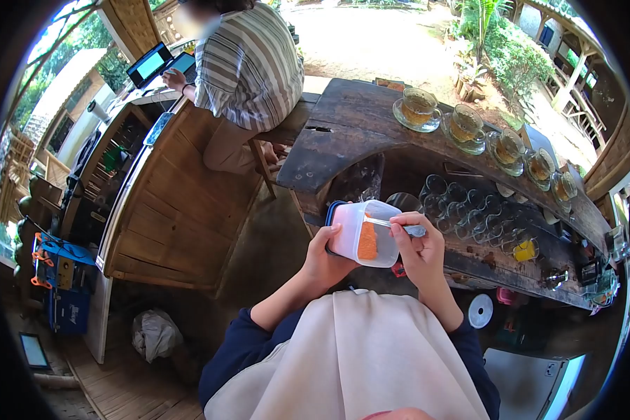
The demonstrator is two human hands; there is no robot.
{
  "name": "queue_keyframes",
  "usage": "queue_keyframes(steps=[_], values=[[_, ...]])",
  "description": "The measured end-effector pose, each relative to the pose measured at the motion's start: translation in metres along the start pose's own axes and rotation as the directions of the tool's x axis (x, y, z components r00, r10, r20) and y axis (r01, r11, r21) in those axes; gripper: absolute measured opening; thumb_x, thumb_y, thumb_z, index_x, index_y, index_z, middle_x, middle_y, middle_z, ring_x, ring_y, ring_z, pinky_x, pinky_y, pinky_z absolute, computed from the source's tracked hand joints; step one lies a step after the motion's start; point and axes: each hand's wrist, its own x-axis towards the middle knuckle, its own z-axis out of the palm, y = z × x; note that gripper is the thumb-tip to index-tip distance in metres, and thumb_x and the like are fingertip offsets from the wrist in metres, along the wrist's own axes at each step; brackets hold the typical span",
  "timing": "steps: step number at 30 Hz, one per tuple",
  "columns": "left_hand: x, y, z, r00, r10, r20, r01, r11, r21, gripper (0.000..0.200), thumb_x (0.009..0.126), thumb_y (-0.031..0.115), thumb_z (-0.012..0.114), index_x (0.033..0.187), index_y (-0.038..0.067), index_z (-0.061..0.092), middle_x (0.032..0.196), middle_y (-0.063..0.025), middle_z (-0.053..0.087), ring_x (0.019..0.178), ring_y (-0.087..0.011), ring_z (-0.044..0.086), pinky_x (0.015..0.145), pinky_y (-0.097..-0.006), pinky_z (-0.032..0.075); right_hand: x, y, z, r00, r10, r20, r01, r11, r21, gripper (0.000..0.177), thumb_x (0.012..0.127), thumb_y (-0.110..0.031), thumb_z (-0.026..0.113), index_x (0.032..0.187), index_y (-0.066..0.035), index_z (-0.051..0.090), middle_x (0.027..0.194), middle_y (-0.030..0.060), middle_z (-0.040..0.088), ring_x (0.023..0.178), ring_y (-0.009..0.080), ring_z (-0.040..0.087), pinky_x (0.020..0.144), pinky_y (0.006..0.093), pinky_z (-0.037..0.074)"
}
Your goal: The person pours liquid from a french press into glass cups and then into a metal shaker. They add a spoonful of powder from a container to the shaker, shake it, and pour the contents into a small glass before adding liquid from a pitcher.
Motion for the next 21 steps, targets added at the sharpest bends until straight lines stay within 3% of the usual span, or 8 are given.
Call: queue_keyframes(steps=[5, 9, 15, 21], values=[[-0.001, 0.002, 0.009, 0.997, 0.04, -0.066, -0.036, 0.997, 0.065, 0.058, 0.085, 0.036, 0.045, 0.137, 0.015, 0.034, 0.135, -0.0087, 0.043, 0.126, -0.0256, 0.041, 0.104, -0.049, 0.032, -0.002, 0.011, -0.002, 0.996, 0.089, -0.018, -0.085, 0.982, 0.169, 0.011, 0.091, -0.002, 0.057, 0.1, 0.003, 0.059, 0.095, 0.0061, 0.062, 0.085, 0.0085, 0.058, 0.078, 0.0197, 0.045], [0.0, 0.005, 0.01, 1.0, 0.014, -0.013, -0.013, 0.996, 0.092, 0.06, 0.085, 0.04, 0.044, 0.137, 0.011, 0.035, 0.134, -0.0106, 0.044, 0.125, -0.0261, 0.043, 0.104, -0.0491, 0.032, -0.004, 0.014, -0.005, 0.99, 0.134, -0.039, -0.122, 0.967, 0.224, 0.012, 0.091, -0.003, 0.056, 0.102, 0.002, 0.059, 0.095, 0.0067, 0.062, 0.085, 0.0085, 0.059, 0.079, 0.0211, 0.047], [0.002, 0.007, 0.006, 0.998, 0.04, -0.058, -0.038, 0.999, 0.035, 0.065, 0.083, 0.045, 0.044, 0.136, 0.008, 0.037, 0.133, -0.0124, 0.045, 0.124, -0.0278, 0.043, 0.103, -0.049, 0.032, -0.002, 0.008, -0.005, 0.996, 0.068, -0.065, -0.05, 0.968, 0.247, 0.013, 0.092, -0.003, 0.055, 0.103, 0.003, 0.059, 0.094, 0.0069, 0.062, 0.085, 0.0093, 0.06, 0.079, 0.0221, 0.048], [0.005, 0.009, 0.0, 0.995, 0.06, -0.08, -0.059, 0.998, 0.016, 0.065, 0.083, 0.047, 0.045, 0.135, 0.009, 0.038, 0.132, -0.012, 0.046, 0.123, -0.0286, 0.043, 0.102, -0.0485, 0.033, 0.0, 0.012, -0.005, 0.995, 0.09, -0.044, -0.073, 0.953, 0.294, 0.013, 0.092, -0.003, 0.055, 0.103, 0.003, 0.059, 0.094, 0.0067, 0.063, 0.084, 0.0092, 0.059, 0.08, 0.0226, 0.048]])
